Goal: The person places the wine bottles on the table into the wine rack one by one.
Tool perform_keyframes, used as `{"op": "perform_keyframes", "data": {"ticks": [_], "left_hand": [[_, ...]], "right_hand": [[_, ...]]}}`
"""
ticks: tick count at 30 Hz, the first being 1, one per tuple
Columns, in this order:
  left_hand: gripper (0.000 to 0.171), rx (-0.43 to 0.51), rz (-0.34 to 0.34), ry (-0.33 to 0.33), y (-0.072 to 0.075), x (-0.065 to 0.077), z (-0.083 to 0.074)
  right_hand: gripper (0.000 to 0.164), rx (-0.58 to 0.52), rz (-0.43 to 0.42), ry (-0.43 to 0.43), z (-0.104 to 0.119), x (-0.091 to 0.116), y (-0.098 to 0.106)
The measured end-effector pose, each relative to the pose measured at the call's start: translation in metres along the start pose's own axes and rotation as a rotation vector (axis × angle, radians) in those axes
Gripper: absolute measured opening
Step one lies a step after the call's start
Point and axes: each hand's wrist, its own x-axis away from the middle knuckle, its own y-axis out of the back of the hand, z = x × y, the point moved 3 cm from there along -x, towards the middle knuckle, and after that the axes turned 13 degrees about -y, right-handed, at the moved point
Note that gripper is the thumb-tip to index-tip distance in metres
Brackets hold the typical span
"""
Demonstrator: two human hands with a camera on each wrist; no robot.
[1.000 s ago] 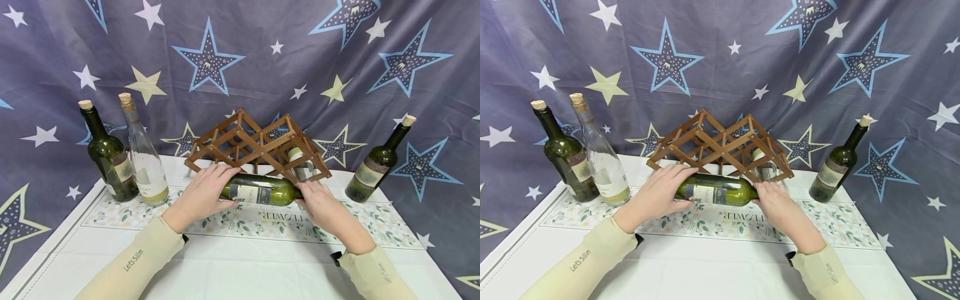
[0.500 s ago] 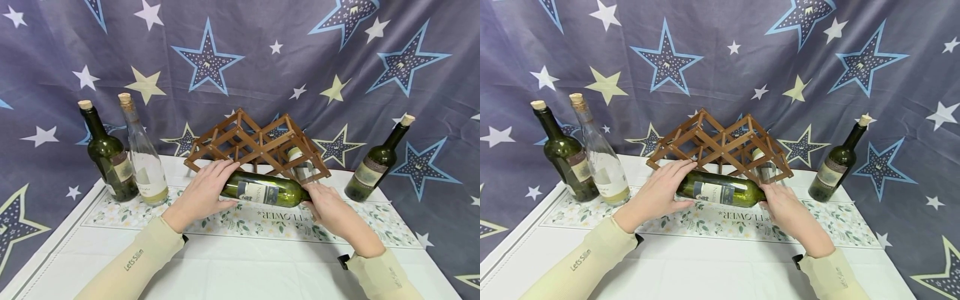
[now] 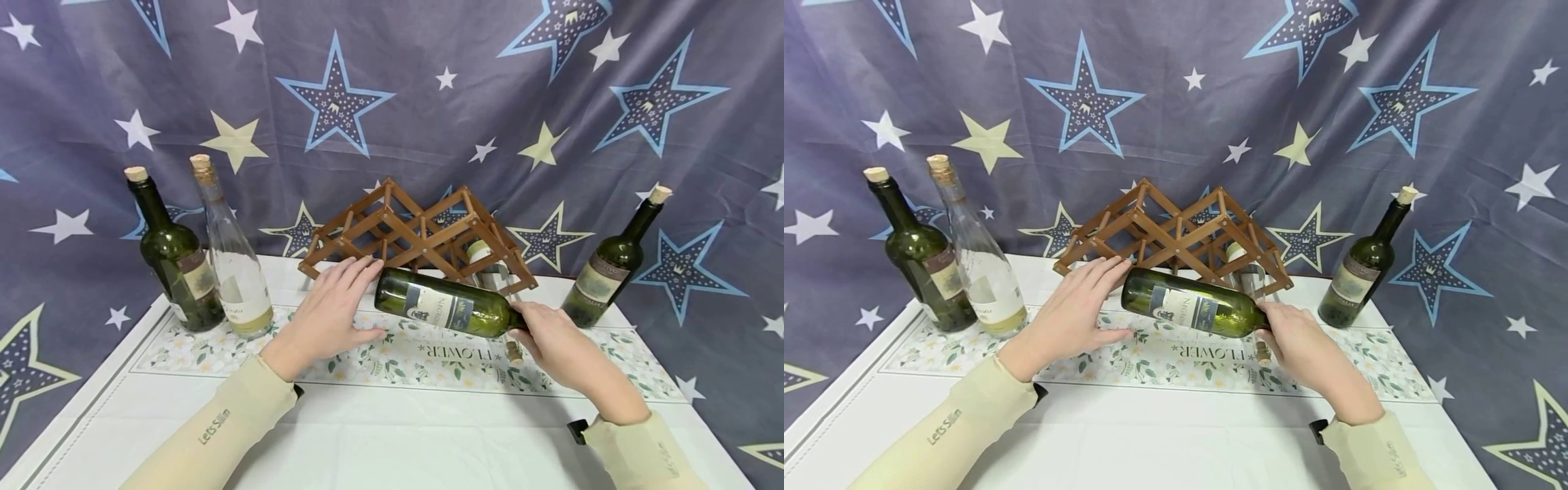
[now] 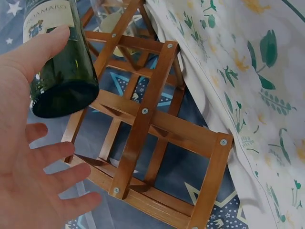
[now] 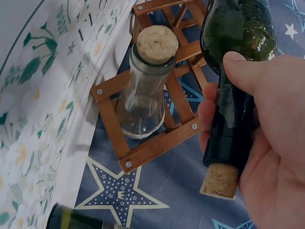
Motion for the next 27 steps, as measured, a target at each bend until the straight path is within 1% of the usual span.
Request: {"op": "perform_keyframes", "data": {"ticks": [3,7,12,16,21,24,27], "left_hand": [[0.112,-0.002,0.015,0.021,0.000,0.003,0.001],[0.111,-0.011,0.043,0.042,-0.001,0.008,0.003],[0.110,-0.038,0.062,0.043,-0.004,0.016,0.005],[0.111,-0.050,0.080,0.045,-0.006,0.023,0.006],[0.109,-0.042,0.108,0.058,-0.009,0.032,0.007],[0.109,-0.033,0.109,0.058,-0.010,0.037,0.008],[0.110,-0.035,0.102,0.057,-0.012,0.042,0.007]], "right_hand": [[0.046,-0.010,0.013,-0.022,-0.004,0.003,0.001],[0.042,-0.025,-0.003,-0.022,-0.008,0.007,0.002],[0.035,-0.050,-0.010,-0.029,-0.012,0.010,0.004],[0.035,-0.079,0.013,-0.049,-0.016,0.014,0.005],[0.034,-0.105,0.033,-0.084,-0.024,0.019,0.006],[0.033,-0.107,0.032,-0.102,-0.030,0.022,0.006],[0.036,-0.104,0.049,-0.130,-0.035,0.024,0.005]]}}
